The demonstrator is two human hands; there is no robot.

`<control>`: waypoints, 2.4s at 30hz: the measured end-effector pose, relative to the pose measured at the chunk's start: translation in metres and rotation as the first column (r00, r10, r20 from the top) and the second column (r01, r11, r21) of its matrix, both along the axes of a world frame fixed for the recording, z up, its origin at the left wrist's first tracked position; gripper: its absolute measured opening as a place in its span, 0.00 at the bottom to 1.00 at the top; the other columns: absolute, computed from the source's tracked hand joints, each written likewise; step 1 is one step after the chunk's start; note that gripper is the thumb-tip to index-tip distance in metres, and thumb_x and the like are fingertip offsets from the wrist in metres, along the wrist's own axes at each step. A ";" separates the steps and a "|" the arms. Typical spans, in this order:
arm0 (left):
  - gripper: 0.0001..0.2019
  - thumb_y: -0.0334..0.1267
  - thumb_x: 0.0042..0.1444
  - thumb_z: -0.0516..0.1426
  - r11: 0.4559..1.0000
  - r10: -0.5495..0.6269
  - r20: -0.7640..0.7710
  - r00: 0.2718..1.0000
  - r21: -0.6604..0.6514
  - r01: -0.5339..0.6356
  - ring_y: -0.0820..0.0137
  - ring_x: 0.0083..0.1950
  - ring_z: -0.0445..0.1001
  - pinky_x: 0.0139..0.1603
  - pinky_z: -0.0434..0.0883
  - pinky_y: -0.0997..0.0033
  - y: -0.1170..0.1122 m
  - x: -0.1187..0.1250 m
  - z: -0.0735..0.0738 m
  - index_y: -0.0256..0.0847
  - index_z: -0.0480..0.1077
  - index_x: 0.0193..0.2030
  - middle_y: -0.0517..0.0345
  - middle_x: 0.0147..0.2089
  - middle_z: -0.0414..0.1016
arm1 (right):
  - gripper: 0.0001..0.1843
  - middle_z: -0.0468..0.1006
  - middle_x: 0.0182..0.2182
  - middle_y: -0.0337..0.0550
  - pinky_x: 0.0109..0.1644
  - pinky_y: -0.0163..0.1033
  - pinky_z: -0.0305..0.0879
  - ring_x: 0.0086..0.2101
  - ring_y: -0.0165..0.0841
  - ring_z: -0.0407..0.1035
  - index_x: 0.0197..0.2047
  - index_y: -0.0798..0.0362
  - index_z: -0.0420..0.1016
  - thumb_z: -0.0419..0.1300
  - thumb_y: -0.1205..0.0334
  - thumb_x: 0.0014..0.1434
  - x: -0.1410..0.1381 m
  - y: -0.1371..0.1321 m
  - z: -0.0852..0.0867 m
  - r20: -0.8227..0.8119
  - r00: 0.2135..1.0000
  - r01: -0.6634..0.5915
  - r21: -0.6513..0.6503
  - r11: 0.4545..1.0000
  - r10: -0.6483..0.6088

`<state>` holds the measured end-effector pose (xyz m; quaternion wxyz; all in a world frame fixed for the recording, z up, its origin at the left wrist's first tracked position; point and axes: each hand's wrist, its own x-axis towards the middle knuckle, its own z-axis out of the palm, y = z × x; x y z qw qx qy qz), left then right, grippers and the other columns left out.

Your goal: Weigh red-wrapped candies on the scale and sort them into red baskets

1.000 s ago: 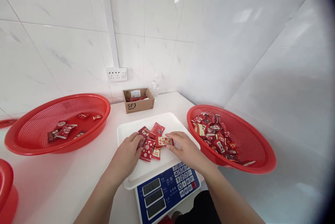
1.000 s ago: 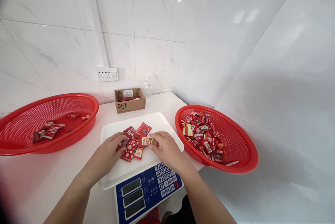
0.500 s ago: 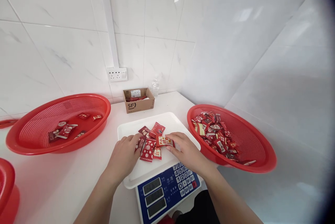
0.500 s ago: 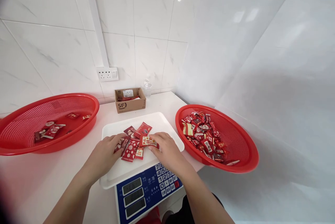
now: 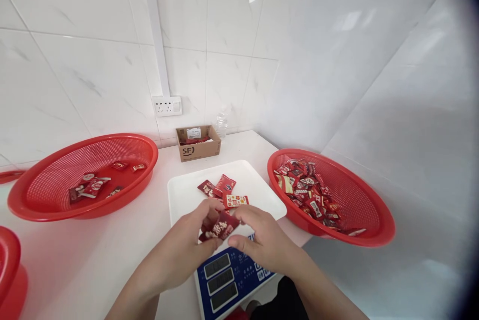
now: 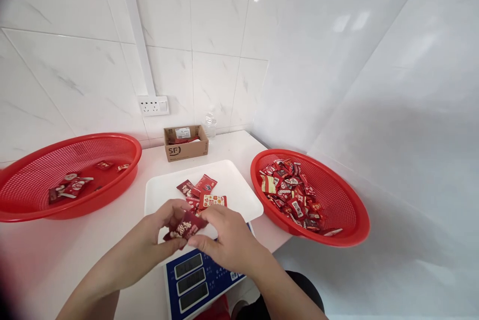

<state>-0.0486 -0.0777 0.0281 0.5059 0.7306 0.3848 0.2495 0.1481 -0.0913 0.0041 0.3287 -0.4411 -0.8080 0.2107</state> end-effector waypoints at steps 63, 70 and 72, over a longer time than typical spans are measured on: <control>0.17 0.43 0.54 0.57 0.922 0.146 -0.039 0.988 0.367 -0.122 0.64 0.46 0.70 0.45 0.69 0.64 -0.007 0.013 -0.005 0.49 0.66 0.51 0.55 0.47 0.72 | 0.17 0.68 0.21 0.36 0.28 0.32 0.60 0.24 0.27 0.62 0.25 0.52 0.64 0.48 0.54 0.63 -0.015 -0.015 0.008 -0.280 0.933 0.223 -0.047 0.974 -0.228; 0.10 0.45 0.57 0.54 0.982 0.139 0.130 0.982 0.110 -0.153 0.70 0.37 0.70 0.39 0.68 0.71 -0.002 0.014 -0.004 0.43 0.69 0.40 0.59 0.37 0.74 | 0.13 0.75 0.30 0.41 0.34 0.34 0.65 0.31 0.30 0.68 0.36 0.52 0.70 0.50 0.54 0.62 -0.014 -0.012 0.003 -0.299 0.931 0.192 -0.083 0.978 -0.208; 0.08 0.43 0.56 0.56 0.978 0.163 0.124 0.979 0.110 -0.177 0.71 0.37 0.69 0.39 0.67 0.72 -0.002 0.014 -0.005 0.43 0.68 0.39 0.61 0.36 0.73 | 0.10 0.75 0.33 0.41 0.34 0.33 0.65 0.32 0.30 0.68 0.38 0.51 0.70 0.52 0.55 0.61 -0.013 -0.011 0.004 -0.312 0.930 0.196 -0.028 0.980 -0.195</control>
